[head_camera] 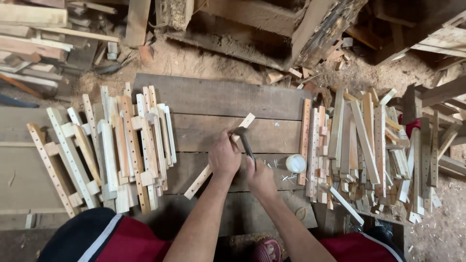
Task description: Assembling wooden frame components by aligning slats and securing them with a hammer
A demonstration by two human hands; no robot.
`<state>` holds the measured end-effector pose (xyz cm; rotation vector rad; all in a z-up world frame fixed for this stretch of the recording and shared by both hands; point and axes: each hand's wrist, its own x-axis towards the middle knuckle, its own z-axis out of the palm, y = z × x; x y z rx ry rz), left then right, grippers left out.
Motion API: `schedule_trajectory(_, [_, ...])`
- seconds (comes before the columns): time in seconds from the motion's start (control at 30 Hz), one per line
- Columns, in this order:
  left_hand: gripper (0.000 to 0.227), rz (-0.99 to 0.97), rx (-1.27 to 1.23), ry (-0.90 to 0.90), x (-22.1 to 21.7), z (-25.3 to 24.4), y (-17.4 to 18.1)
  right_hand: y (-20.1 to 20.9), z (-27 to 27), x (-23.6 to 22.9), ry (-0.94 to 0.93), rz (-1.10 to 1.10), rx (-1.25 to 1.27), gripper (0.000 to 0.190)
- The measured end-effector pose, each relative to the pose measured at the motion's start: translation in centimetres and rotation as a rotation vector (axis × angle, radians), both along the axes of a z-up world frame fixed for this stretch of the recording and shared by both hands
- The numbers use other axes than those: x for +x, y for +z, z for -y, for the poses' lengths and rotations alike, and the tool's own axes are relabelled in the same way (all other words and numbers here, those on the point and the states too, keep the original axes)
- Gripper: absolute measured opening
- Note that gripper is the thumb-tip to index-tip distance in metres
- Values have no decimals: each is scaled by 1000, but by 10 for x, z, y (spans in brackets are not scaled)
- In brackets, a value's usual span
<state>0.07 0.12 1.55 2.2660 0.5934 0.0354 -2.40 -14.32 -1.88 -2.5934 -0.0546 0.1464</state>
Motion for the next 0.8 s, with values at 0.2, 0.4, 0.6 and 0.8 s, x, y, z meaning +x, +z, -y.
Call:
schedule_trajectory(0.2, [29,11,2,-22,0,-1,3,4,9,3,-14,-147,149,61])
schedule_trajectory(0.4, [32,-7,-40,-23,-1,-4,-6,36,-4,-1,-288,-251,482,52])
schedule_trajectory(0.6, [26,-364,-143,-19,9,-27,-30,9,18,18,-451,-356,693,46])
schedule_trajectory(0.8, [34,10,-779,463,11,-33,-12,58,18,1,-195,-220,270,47])
